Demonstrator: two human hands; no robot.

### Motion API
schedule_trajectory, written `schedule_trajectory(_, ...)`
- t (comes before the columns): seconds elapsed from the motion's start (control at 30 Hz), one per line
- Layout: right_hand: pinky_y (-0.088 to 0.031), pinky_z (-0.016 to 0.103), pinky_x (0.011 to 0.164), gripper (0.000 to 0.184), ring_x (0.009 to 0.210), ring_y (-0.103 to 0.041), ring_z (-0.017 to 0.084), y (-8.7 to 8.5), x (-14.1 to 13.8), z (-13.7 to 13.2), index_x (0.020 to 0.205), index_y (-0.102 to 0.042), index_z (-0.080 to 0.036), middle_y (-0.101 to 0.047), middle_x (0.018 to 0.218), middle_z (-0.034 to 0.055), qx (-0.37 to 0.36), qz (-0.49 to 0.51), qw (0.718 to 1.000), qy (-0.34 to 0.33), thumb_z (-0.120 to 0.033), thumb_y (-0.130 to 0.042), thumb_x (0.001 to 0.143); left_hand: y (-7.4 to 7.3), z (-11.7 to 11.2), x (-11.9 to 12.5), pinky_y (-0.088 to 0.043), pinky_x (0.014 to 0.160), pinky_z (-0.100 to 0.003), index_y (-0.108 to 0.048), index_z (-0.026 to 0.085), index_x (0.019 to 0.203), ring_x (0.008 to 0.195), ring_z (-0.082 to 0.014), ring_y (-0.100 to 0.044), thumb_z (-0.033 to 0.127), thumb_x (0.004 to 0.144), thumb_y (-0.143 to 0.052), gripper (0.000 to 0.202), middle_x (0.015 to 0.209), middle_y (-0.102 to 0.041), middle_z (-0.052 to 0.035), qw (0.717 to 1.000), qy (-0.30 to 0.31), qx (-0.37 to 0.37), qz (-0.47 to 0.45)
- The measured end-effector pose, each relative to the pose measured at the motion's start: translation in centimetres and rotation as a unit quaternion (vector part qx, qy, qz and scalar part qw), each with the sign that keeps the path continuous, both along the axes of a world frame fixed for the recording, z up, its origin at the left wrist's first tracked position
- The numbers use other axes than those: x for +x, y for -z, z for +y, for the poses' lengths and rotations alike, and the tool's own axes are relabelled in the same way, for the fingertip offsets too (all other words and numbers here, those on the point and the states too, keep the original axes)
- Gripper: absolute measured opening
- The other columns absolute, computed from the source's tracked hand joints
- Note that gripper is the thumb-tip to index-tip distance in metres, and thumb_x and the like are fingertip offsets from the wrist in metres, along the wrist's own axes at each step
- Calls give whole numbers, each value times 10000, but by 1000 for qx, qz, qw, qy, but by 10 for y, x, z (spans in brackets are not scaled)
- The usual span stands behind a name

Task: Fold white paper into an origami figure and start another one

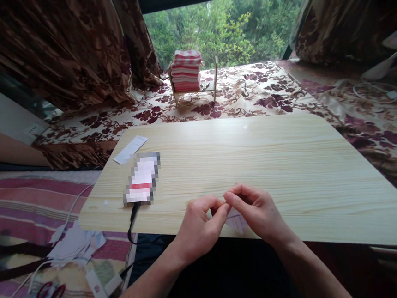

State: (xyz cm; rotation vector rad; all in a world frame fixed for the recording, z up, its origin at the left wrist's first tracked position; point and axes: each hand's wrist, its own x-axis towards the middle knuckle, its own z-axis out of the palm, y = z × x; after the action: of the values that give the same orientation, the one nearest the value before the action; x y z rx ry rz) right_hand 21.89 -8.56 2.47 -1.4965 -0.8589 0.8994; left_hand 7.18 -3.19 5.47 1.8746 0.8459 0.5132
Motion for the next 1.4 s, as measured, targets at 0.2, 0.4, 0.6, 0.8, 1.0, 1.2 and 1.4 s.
schedule_trajectory(0.2,-433,242,603,280,607,-525,119,-4,24,0,684,-664,-178,-581,609,-13,-5,-19,999,51,-440,-637,777,0,8,-8,-375,620,-221,-582,139,610,633,-117,-519,249,847,-538,265,621,-574,0,999,-49,-8,4)
schedule_trajectory(0.4,-424,228,546,298,586,-524,117,-5,-1,-8,723,-686,-169,-622,633,1,-30,-3,998,-48,-443,-605,809,3,16,-1,-390,634,-215,-632,135,650,641,-113,-517,315,835,-572,265,636,-590,7,994,-34,-98,-39)
schedule_trajectory(0.6,-489,268,631,273,695,-599,153,8,2,-16,913,-688,-183,-661,752,24,-23,-26,999,9,-424,-588,834,12,11,4,-428,658,-211,-693,120,781,684,-122,-562,237,787,-612,143,726,-663,-20,968,-24,-228,-103)
schedule_trajectory(0.8,-500,351,823,320,1037,-564,204,6,1,-24,1170,-596,-252,-584,1143,67,75,-241,967,-25,-249,-591,849,13,12,5,-441,664,-206,-725,128,802,685,-127,-590,186,795,-591,146,715,-687,-17,969,-29,-219,-108)
schedule_trajectory(1.0,-505,372,844,280,1013,-573,200,6,-1,-22,1143,-604,-224,-599,1108,77,90,-303,948,-25,-215,-578,864,7,9,4,-451,743,-226,-746,165,929,785,-154,-622,145,822,-557,218,829,-726,-25,987,-1,-132,-93)
schedule_trajectory(1.2,-523,351,791,251,949,-611,193,3,1,-22,1102,-613,-222,-660,1035,57,92,-296,951,-18,-204,-572,855,4,9,3,-447,757,-240,-750,171,932,802,-163,-625,120,806,-556,236,852,-727,-29,994,-12,-82,-71)
schedule_trajectory(1.4,-533,331,715,226,767,-637,168,-4,2,-24,1065,-629,-231,-700,960,37,42,-230,972,-5,-259,-584,845,4,8,5,-445,726,-237,-749,159,882,769,-162,-621,128,795,-556,214,795,-716,-26,994,-23,-92,-63)
